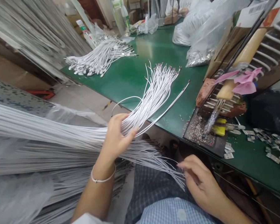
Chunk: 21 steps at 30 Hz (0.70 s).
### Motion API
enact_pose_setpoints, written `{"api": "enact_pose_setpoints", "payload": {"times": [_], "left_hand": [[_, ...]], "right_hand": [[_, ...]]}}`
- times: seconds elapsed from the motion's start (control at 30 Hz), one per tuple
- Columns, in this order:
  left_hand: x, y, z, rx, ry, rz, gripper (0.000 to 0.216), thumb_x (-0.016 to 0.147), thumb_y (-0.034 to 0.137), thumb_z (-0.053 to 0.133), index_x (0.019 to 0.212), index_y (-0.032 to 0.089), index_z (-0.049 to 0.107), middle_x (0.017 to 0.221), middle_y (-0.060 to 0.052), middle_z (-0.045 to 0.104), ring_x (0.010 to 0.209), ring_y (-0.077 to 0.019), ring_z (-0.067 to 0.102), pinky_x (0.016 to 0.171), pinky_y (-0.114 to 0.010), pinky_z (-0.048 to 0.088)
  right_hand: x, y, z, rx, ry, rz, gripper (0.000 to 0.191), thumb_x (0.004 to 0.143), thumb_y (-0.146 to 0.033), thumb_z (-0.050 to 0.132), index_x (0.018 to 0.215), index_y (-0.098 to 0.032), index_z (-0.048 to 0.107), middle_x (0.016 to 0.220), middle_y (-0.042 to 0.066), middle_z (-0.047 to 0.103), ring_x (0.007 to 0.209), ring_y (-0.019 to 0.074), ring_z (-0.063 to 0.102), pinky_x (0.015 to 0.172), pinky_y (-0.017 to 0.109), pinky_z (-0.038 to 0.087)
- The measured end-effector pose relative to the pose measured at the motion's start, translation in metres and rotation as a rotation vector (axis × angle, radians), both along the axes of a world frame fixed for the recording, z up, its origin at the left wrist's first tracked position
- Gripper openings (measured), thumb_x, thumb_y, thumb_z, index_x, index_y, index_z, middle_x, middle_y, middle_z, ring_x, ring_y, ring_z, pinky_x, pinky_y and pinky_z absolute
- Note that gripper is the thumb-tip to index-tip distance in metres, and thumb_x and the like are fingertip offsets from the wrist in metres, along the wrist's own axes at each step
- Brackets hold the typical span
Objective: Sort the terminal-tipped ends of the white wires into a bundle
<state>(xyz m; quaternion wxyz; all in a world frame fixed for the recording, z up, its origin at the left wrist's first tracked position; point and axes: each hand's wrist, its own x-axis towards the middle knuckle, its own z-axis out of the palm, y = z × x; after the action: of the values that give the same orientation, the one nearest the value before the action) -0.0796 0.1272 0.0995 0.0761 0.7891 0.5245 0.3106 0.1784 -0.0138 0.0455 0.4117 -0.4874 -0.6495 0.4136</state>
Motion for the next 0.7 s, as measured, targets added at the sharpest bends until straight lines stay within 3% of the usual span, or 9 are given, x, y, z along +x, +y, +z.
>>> {"api": "enact_pose_setpoints", "payload": {"times": [0.07,0.17,0.2,0.27,0.33,0.4,0.57,0.7], "left_hand": [[0.004,0.004,-0.007,-0.037,0.155,-0.031,0.074,0.073,0.051,0.066,0.13,0.011,0.04,0.128,-0.021,0.048,0.121,-0.0353,0.042,0.102,-0.048,0.033],[0.012,0.009,-0.016,-0.065,0.384,0.045,0.099,0.064,0.062,0.068,0.134,0.003,0.031,0.134,-0.031,0.04,0.123,-0.0443,0.039,0.097,-0.052,0.035],[0.015,0.01,-0.017,-0.072,0.456,0.096,0.096,0.064,0.06,0.068,0.133,0.002,0.033,0.131,-0.031,0.044,0.119,-0.0449,0.043,0.092,-0.051,0.038],[0.021,0.014,-0.016,-0.126,0.591,0.218,0.07,0.072,0.048,0.064,0.122,0.005,0.044,0.114,-0.025,0.058,0.102,-0.0414,0.056,0.078,-0.045,0.043],[0.026,0.015,-0.011,-0.214,0.693,0.321,0.037,0.079,0.036,0.055,0.105,0.011,0.054,0.093,-0.016,0.066,0.085,-0.0363,0.063,0.064,-0.038,0.042],[0.028,0.011,-0.004,-0.291,0.75,0.351,0.021,0.082,0.033,0.048,0.09,0.017,0.056,0.08,-0.01,0.067,0.073,-0.0331,0.065,0.054,-0.034,0.035],[0.017,-0.032,0.0,-0.332,0.797,0.295,0.013,0.08,0.032,0.049,0.075,0.021,0.055,0.066,-0.005,0.067,0.065,-0.0292,0.065,0.049,-0.031,0.022],[-0.004,-0.078,-0.008,-0.234,0.772,0.214,0.015,0.078,0.028,0.054,0.066,0.021,0.053,0.058,-0.003,0.063,0.058,-0.026,0.061,0.052,-0.032,0.023]], "right_hand": [[0.002,0.0,0.0,0.011,-0.016,0.056,0.012,0.087,-0.012,0.047,0.077,-0.018,0.045,0.078,0.002,0.048,0.067,0.0113,0.048,0.057,0.022,0.038],[0.002,0.0,-0.002,0.078,-0.025,0.067,0.035,0.089,-0.018,0.049,0.06,-0.017,0.03,0.06,-0.002,0.036,0.055,0.0089,0.039,0.05,0.021,0.03],[0.001,0.0,-0.003,0.079,-0.024,0.053,0.037,0.09,-0.019,0.048,0.059,-0.017,0.027,0.059,-0.003,0.035,0.054,0.0086,0.037,0.049,0.021,0.028],[-0.001,-0.001,-0.005,0.036,-0.02,0.035,0.035,0.091,-0.02,0.046,0.06,-0.017,0.029,0.06,-0.002,0.037,0.055,0.0086,0.039,0.05,0.021,0.03],[-0.004,-0.001,-0.008,-0.021,-0.022,0.044,0.034,0.092,-0.024,0.044,0.061,-0.017,0.033,0.062,-0.001,0.041,0.057,0.0092,0.041,0.052,0.022,0.032],[-0.009,0.0,-0.011,-0.064,-0.032,0.067,0.034,0.093,-0.028,0.041,0.062,-0.017,0.039,0.063,0.0,0.045,0.058,0.0102,0.044,0.054,0.023,0.034],[-0.027,0.016,-0.014,-0.193,0.061,0.154,0.034,0.096,-0.033,0.033,0.081,-0.015,0.058,0.076,0.005,0.064,0.073,0.0148,0.059,0.068,0.027,0.043],[-0.058,0.044,-0.01,-0.293,0.275,0.154,0.039,0.093,-0.045,0.04,0.109,-0.013,0.056,0.094,0.01,0.068,0.089,0.0202,0.063,0.081,0.033,0.046]]}}
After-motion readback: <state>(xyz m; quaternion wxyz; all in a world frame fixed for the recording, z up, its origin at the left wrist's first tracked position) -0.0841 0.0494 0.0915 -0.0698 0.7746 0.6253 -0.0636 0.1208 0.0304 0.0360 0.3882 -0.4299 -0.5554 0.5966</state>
